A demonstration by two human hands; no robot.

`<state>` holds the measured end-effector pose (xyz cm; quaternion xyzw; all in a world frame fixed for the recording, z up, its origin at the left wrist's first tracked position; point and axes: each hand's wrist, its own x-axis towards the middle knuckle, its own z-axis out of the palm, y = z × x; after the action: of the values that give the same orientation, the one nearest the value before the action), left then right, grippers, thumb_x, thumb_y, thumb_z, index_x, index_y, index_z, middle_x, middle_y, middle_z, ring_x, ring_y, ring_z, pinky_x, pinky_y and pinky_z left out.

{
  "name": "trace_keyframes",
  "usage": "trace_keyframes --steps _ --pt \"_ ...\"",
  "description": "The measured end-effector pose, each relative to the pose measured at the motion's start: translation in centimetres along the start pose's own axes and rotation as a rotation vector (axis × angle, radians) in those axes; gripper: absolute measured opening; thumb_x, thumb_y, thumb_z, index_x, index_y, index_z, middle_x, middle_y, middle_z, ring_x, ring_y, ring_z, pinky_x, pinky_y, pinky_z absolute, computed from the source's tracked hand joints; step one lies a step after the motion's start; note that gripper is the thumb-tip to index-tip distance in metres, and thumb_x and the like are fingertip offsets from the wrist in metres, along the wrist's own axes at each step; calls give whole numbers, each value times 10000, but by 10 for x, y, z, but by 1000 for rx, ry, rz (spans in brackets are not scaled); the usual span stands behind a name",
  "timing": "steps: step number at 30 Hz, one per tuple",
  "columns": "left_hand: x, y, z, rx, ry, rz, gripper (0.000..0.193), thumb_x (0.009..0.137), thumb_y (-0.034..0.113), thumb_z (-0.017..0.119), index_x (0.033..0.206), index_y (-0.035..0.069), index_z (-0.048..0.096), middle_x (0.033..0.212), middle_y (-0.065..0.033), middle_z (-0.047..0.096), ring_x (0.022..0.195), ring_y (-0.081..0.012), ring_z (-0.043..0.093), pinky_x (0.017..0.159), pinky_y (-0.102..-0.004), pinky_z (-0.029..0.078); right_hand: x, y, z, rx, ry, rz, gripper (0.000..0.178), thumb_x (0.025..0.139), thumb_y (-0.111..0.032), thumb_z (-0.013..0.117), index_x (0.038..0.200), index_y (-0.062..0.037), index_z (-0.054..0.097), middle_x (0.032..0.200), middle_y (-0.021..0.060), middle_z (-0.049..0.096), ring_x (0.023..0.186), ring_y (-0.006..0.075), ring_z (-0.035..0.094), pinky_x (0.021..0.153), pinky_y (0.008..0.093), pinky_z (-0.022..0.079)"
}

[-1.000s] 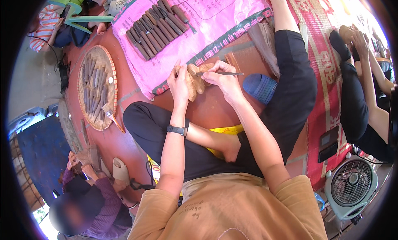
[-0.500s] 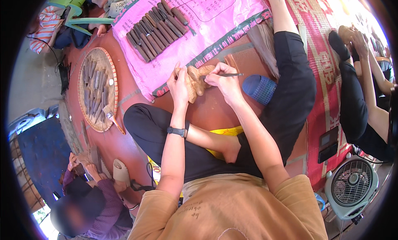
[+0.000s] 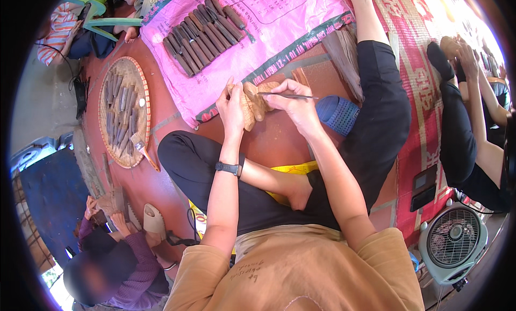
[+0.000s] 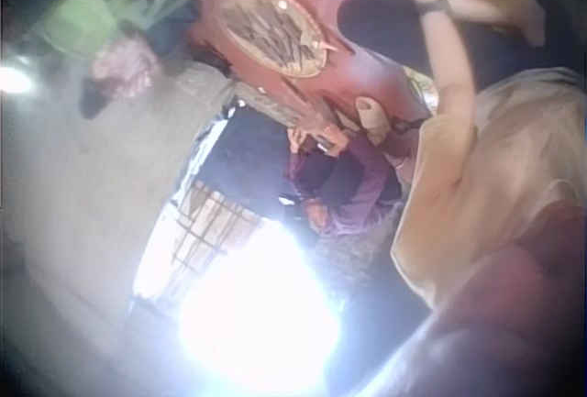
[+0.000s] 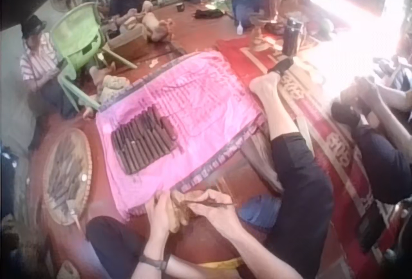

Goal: The person sits on the floor and uses a small carving knife to shape a piece of wood. They hold the wood in their left hand and carefully carve it with their right hand, occasionally adjusting their grip. Other people are visible in the background performing similar tasks.

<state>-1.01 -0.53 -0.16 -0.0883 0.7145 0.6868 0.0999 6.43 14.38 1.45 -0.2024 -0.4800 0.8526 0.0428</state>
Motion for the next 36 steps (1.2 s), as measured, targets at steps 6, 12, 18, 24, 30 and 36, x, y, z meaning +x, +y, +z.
trace_keyframes --steps 6,12,18,24,30,36 --pt "-2 2 1 25 8 22 464 921 161 613 1298 -96 529 1047 -73 629 931 -98 549 868 -248 445 -2 10 7 -304 108 -155 117 820 -39 720 812 35 631 734 24 648 701 55 579 642 232 477" --pt "1 -5 -3 44 2 35 459 916 160 618 1289 -96 537 1049 -71 631 934 -99 548 872 -247 442 -4 13 5 -377 50 -192 101 839 -23 702 797 14 619 741 0 625 728 44 559 665 219 461" --pt "-1 1 0 0 -2 10 455 916 161 617 1286 -93 542 1054 -74 633 931 -102 538 881 -252 436 -2 14 3 -246 57 -134 117 836 2 693 778 18 593 749 4 622 728 46 546 662 220 456" --pt "2 -3 -1 35 10 57 462 918 172 615 1289 -95 540 1001 -67 638 892 -98 538 855 -250 439 -11 9 7 -254 58 -159 108 845 5 681 791 26 590 753 16 621 720 49 538 658 224 460" --pt "0 1 0 30 4 34 470 918 178 610 1291 -97 536 960 -55 633 865 -93 529 818 -239 438 -10 10 10 -340 99 -153 87 860 -13 676 823 23 606 761 23 624 760 55 558 697 221 459" --pt "1 0 -1 72 0 55 468 920 171 606 1296 -97 533 954 -43 626 853 -88 526 799 -234 439 -14 24 12 -330 68 -292 98 880 -28 660 822 22 600 771 22 621 740 63 551 693 225 456"
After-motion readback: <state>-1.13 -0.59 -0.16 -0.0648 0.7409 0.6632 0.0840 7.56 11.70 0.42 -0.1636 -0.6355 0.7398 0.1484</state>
